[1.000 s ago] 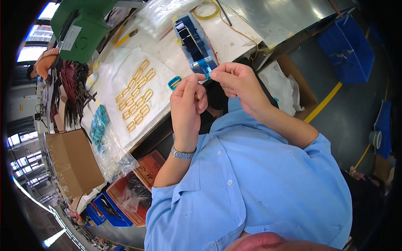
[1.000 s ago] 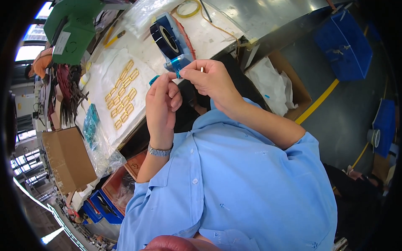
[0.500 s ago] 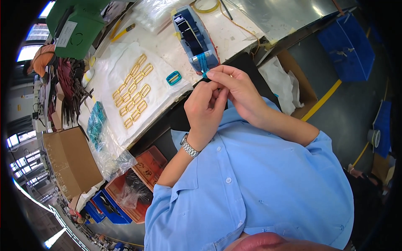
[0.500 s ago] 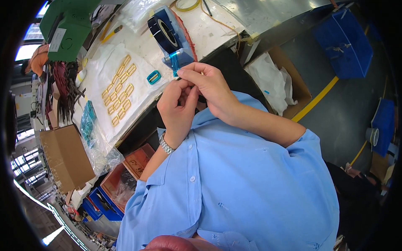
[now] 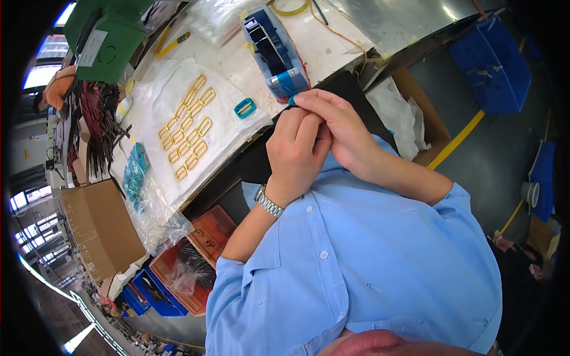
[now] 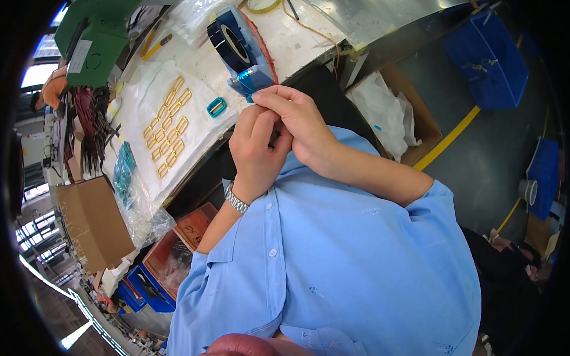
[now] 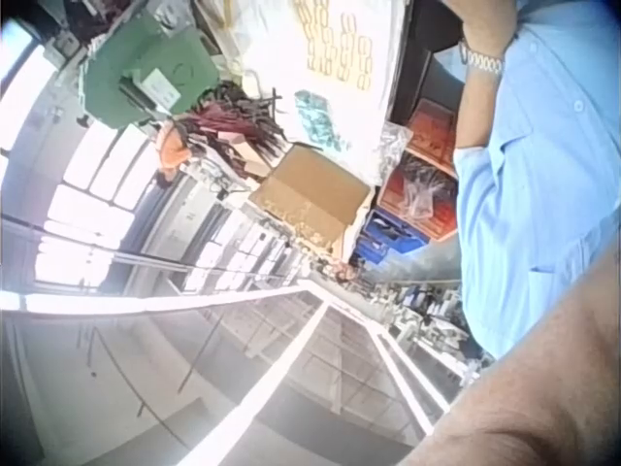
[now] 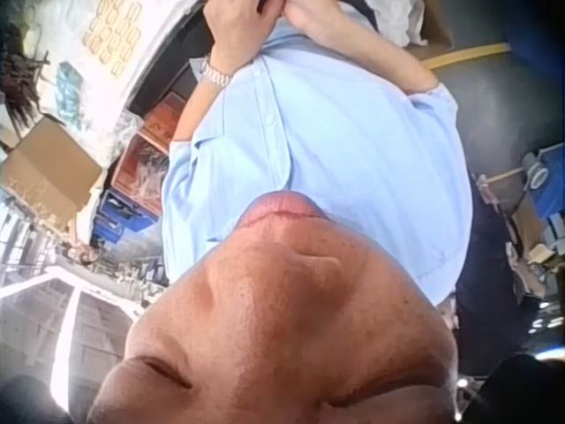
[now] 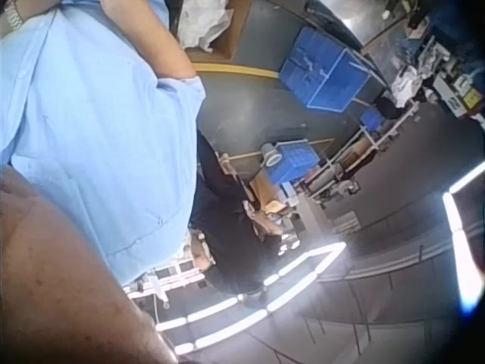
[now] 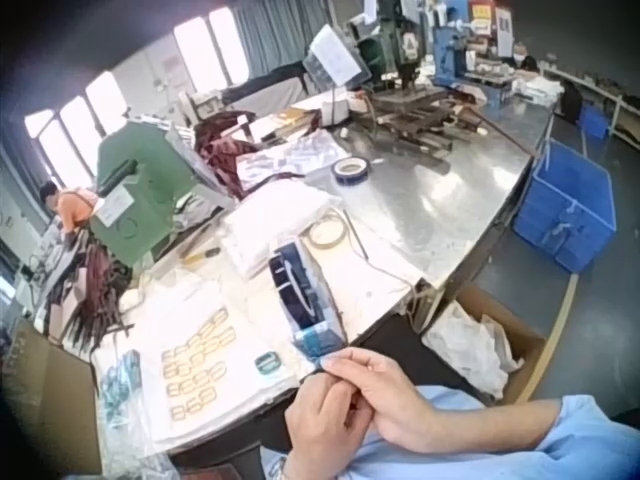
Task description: Wrapping gold-colored hardware buckles with blue protective tape at a workbench.
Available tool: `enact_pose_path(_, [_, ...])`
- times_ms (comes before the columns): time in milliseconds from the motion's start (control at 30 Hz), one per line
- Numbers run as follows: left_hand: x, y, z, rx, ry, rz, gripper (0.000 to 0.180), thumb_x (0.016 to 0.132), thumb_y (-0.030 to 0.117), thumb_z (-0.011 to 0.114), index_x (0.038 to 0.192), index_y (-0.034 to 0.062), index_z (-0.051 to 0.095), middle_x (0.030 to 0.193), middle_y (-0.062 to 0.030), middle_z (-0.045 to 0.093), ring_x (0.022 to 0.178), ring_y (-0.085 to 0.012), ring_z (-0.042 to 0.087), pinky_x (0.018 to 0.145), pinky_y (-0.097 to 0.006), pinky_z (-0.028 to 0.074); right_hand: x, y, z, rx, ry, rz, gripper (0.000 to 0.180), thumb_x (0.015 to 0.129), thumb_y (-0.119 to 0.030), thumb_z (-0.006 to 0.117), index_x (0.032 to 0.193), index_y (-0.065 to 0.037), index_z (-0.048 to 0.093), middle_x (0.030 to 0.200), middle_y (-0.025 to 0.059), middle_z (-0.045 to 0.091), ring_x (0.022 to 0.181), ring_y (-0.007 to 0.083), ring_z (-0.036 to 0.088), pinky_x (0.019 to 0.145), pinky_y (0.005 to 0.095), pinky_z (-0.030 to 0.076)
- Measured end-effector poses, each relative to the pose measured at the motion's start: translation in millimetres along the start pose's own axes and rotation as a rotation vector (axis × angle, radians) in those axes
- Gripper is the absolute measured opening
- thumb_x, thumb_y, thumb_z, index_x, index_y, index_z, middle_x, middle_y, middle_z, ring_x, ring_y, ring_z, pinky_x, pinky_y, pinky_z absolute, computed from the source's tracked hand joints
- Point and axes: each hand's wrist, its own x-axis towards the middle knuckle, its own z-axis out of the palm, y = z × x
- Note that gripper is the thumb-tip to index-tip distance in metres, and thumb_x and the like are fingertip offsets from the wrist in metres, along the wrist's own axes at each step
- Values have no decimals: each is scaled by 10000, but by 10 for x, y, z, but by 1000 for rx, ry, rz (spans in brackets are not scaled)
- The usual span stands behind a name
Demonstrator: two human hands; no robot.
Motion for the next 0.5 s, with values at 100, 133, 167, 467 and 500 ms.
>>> enact_pose_path(100, [28,-35,14,18,57,67,238,776,-31,804,967,29,676,956,-121,669,763,-294,657,639,-366,540,18,-6,-21,26,-22,24,94,1060,-152,670,1085,-71,712,985,4,708,953,79,663,863,245,543])
enact_pose_path(133, [11,-67,38,20,88,53,232,776,-38,801,964,27,682,941,-123,671,763,-294,658,640,-365,540,12,-9,-13,27,-21,22,94,1060,-152,670,1085,-71,712,985,4,708,953,79,663,863,245,543])
enact_pose_path(167, [4,-84,48,23,118,38,227,775,-45,798,960,24,687,927,-125,674,763,-294,659,641,-364,540,0,-13,7,57,-21,36,114,1038,-162,697,1075,-57,722,1002,15,710,958,85,656,867,251,532])
enact_pose_path(467, [-55,41,-509,-425,-14,-568,74,956,-8,752,1026,-10,727,847,-31,667,674,-76,618,597,-230,480,38,-217,-98,-261,-83,3,209,1027,-210,720,1104,-17,743,1032,71,767,998,127,728,925,275,568])
enact_pose_path(500, [-8,65,-602,-577,-38,-705,92,994,17,739,1063,-41,723,864,-19,690,700,-70,642,616,-210,500,48,-249,-110,-334,-116,-20,206,1042,-202,702,1112,-12,738,1031,78,772,979,131,737,916,279,579])
